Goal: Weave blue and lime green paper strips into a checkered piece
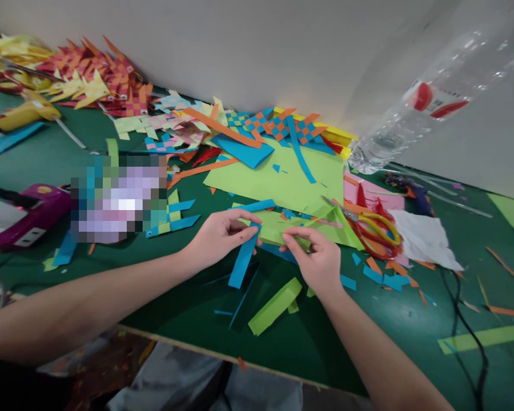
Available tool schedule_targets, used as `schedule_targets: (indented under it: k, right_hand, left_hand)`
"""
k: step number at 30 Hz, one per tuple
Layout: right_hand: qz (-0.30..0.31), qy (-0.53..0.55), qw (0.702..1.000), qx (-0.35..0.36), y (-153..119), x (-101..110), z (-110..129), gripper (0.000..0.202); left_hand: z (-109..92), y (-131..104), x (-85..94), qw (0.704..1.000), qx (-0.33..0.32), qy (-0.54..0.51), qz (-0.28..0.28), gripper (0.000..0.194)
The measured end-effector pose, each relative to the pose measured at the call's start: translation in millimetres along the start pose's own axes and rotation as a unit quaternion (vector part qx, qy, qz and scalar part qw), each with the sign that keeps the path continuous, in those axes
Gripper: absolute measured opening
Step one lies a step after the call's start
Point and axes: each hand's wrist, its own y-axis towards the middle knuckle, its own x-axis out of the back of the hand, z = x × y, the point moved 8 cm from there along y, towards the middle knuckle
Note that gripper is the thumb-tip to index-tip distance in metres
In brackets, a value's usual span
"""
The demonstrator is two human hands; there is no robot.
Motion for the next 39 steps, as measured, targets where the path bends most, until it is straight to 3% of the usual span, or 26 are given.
schedule_targets:
  k: [12,18,22,27,33,39]
  right_hand:
    - [0.018,-0.018,0.999,0.032,0.5,-1.7,7.3,0.01]
    - [0.01,-0.17,0.971,0.166,-5.9,-8.3,32.1,0.019]
    - [0.031,-0.196,0.953,0.227,-15.5,-17.8,43.6,0.017]
    - [0.073,-0.148,0.97,0.179,-20.1,-24.3,34.7,0.024]
    - [0.092,-0.133,0.973,0.165,-21.1,-26.6,27.6,0.025]
    - [0.067,-0.127,0.971,0.193,-20.5,-22.2,31.8,0.022]
  left_hand:
    - [-5.6,-6.2,-0.6,0.999,-0.031,0.034,-0.022,0.021]
    - [-9.0,-10.5,-8.6,0.993,-0.073,0.094,-0.014,0.02]
    - [-8.6,-13.3,-13.5,0.987,-0.089,0.135,-0.01,0.022]
    - [-12.3,-14.8,-13.6,0.98,-0.109,0.167,-0.012,0.024]
    - [-8.9,-14.0,-13.9,0.988,-0.079,0.131,0.006,0.027]
    - [7.3,-14.0,-21.6,0.997,0.043,0.016,0.063,0.032]
